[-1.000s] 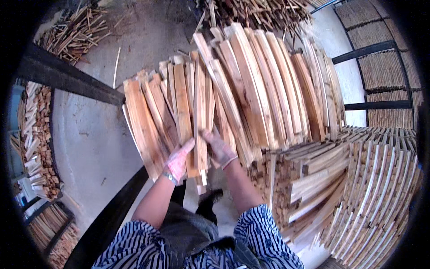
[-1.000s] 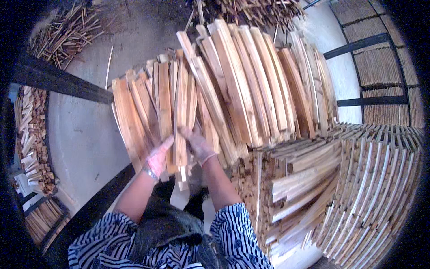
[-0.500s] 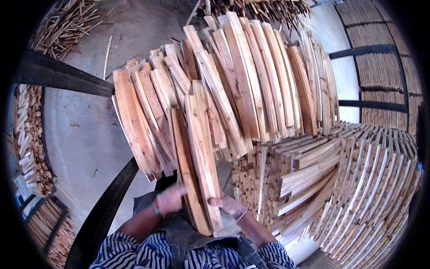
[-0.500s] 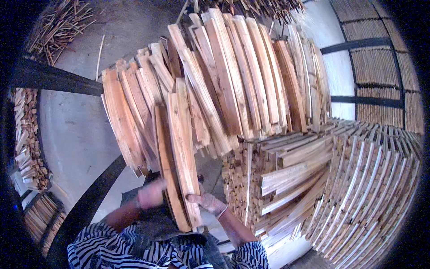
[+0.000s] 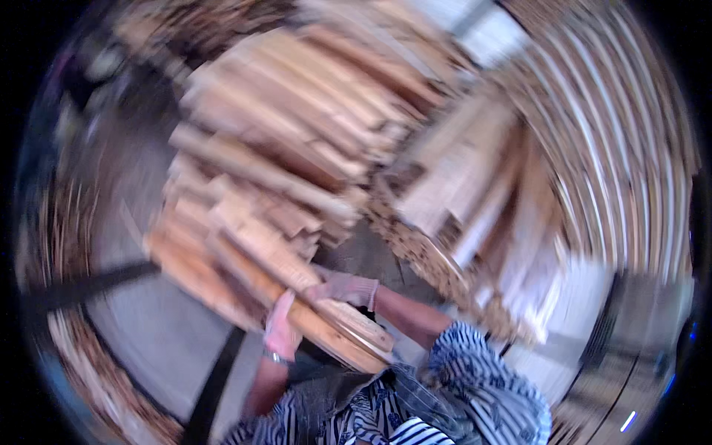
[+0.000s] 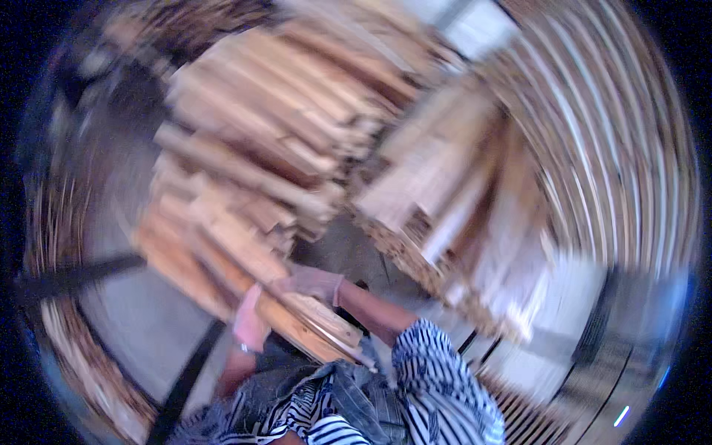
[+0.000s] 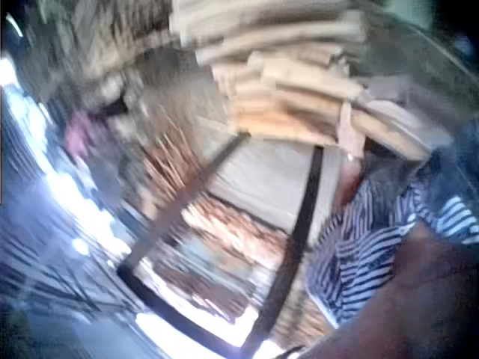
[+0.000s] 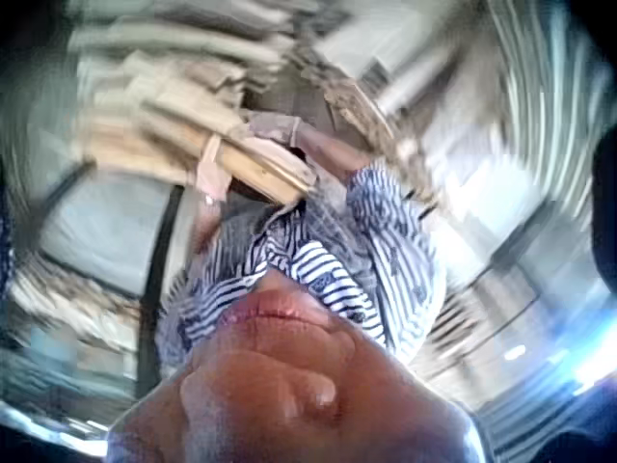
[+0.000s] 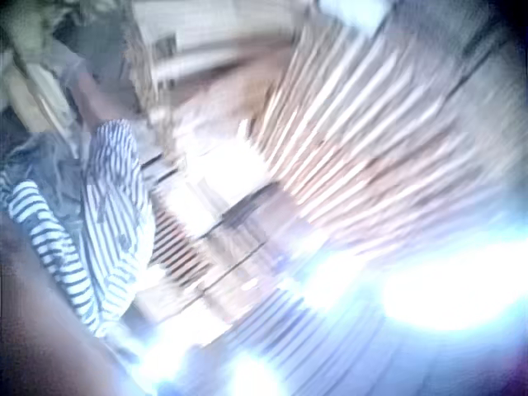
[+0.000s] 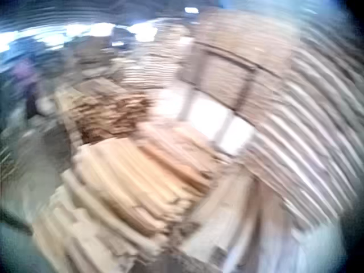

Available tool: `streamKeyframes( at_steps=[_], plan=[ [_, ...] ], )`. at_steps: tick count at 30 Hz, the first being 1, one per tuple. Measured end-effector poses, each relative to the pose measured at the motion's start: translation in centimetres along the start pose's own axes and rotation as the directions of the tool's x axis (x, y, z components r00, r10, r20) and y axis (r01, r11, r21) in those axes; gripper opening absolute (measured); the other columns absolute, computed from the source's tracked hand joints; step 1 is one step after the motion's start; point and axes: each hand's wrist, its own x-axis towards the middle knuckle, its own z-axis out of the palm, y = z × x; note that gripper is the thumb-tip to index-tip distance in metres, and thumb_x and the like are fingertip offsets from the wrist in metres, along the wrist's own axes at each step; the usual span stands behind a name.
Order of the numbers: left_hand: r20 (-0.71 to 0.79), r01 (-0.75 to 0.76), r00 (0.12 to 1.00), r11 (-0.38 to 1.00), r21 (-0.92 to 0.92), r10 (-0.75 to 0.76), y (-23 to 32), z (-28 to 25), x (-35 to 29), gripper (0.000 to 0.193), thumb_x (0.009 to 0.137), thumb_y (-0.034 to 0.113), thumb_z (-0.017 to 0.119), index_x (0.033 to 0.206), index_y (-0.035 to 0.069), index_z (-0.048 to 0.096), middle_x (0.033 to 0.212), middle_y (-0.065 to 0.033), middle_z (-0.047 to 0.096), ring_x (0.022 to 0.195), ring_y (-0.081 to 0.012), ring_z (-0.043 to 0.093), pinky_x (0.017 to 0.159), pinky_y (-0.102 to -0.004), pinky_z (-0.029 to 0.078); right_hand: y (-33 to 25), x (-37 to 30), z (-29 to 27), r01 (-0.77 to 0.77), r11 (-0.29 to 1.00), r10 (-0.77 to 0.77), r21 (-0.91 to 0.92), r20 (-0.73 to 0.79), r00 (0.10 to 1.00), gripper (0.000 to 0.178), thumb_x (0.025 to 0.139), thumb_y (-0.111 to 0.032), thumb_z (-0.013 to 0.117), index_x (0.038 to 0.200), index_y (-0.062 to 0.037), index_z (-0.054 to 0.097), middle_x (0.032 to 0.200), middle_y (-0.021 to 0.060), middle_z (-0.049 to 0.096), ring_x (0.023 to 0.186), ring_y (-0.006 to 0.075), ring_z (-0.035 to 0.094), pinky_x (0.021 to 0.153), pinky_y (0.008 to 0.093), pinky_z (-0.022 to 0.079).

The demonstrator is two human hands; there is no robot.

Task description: The person repeatedly picks up bundles of wooden planks from a pile on the floor and stacks them onto a large, organized stack. The person wears gloves and uses both hands to lift and arrange the planks.

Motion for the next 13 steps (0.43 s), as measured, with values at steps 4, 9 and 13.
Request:
streamKeyframes(
  at_steps=[4,9,13],
  plan=[
    [0.037,0.031,0.999,0.995,0.093,-0.035,1.1,2.7,-3.1,0.061,0.100,0.039,0.058,0.148,0.005,0.044,0.141,-0.0146,0.052,0.125,-0.0296,0.055,0.111,-0.0488,0.044,-2.0,-5.8,0.1,0.019,0.852,-0.059,-0.524,-0.060,0.996,0.125,0.070,-0.062,0.085,0.160,0.0003,0.024,0.153,0.0238,0.045,0.141,0.0322,0.044,0.118,0.0419,0.034],
    [0.052,-0.360,0.932,0.900,0.245,0.358,0.2,10.2,-9.8,0.072,0.094,0.046,0.064,0.146,0.003,0.042,0.144,-0.0176,0.047,0.129,-0.0337,0.049,0.112,-0.0530,0.041,-4.4,-17.7,0.7,0.345,0.760,-0.400,-0.551,0.023,0.916,0.114,0.070,-0.051,0.089,0.158,-0.0068,0.031,0.145,0.0237,0.054,0.134,0.0340,0.053,0.111,0.0425,0.043],
    [0.235,-0.487,0.872,0.818,0.307,0.431,-3.7,19.4,-15.5,0.077,0.093,0.053,0.064,0.147,0.003,0.041,0.145,-0.0169,0.046,0.130,-0.0327,0.048,0.113,-0.0515,0.040,-6.4,-28.8,1.1,0.389,0.556,-0.563,-0.735,0.012,0.826,0.123,0.075,-0.046,0.087,0.162,-0.0019,0.012,0.154,0.0268,0.043,0.143,0.0402,0.043,0.119,0.0425,0.034]
  ],
)
